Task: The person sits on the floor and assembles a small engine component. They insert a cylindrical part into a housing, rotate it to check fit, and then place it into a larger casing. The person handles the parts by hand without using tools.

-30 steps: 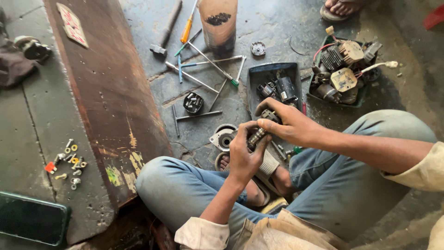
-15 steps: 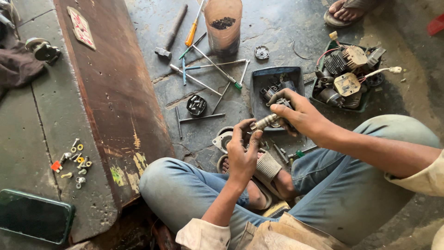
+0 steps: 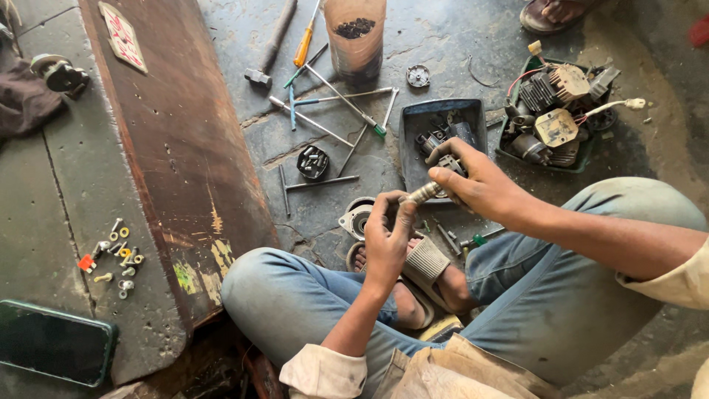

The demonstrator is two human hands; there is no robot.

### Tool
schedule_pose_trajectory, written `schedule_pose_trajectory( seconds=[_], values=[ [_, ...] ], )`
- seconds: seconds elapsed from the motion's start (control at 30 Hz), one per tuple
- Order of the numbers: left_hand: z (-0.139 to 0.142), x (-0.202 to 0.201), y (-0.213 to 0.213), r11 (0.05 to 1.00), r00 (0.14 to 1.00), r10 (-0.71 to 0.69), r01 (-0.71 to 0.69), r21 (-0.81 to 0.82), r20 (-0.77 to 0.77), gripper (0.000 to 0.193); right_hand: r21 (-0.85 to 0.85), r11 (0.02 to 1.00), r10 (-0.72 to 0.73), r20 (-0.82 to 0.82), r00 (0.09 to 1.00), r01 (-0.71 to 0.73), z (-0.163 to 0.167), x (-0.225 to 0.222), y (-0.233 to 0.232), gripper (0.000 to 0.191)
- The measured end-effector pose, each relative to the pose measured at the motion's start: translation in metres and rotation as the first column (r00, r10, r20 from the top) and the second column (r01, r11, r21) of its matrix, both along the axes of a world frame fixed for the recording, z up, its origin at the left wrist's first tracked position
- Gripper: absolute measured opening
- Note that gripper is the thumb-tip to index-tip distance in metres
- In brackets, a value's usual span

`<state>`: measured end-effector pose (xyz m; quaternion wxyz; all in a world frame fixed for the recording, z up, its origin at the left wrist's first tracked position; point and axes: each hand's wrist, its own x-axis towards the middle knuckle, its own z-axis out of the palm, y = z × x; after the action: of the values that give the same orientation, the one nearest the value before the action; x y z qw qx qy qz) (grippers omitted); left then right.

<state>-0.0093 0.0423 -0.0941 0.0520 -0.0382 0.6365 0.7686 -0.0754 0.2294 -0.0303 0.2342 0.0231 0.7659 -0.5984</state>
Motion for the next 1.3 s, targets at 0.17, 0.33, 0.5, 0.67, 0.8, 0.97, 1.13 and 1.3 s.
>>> schedule_pose_trajectory(
  seconds=[0.17,0.33,0.5,0.67,0.8,0.97,1.13,1.3],
  values=[
    [0.016,0.003,0.001,0.982,0.993,0.053,-0.071,-0.174,-0.105,0.036,-0.009,0.999,-0.037,0.042,0.998,0.038,-0.001,0.0,0.001,0.024],
    [0.027,0.001,-0.001,0.966,0.982,0.057,-0.101,-0.239,-0.183,0.034,-0.009,0.999,-0.048,0.087,0.995,0.049,-0.002,-0.001,0.0,0.025],
    [0.024,0.0,-0.002,0.975,0.996,0.039,-0.055,-0.214,-0.079,0.032,-0.008,0.998,-0.066,0.137,0.988,0.068,0.001,-0.002,0.0,0.026],
    [0.008,0.0,-0.003,0.99,0.996,0.017,-0.005,-0.138,0.085,0.041,0.05,0.999,-0.007,0.064,0.998,0.003,0.003,0.001,-0.002,0.026],
    [-0.002,-0.001,-0.004,0.994,0.996,-0.015,0.025,-0.11,0.092,0.053,0.041,0.999,0.013,0.072,0.997,-0.016,0.004,0.002,-0.003,0.027],
    [-0.003,-0.001,-0.003,0.996,0.997,-0.031,0.037,-0.081,0.078,0.049,0.037,0.999,0.022,0.02,1.0,-0.023,-0.002,0.002,-0.001,0.027],
    [0.009,0.0,0.0,0.994,1.0,0.011,-0.009,-0.111,0.019,0.029,0.015,0.999,0.036,-0.063,0.997,-0.035,-0.009,0.0,0.002,0.027],
    [0.023,0.001,0.0,0.974,0.993,0.043,-0.066,-0.217,-0.106,0.034,-0.019,1.0,0.002,0.001,1.0,-0.002,-0.007,-0.001,0.001,0.025]
  ],
)
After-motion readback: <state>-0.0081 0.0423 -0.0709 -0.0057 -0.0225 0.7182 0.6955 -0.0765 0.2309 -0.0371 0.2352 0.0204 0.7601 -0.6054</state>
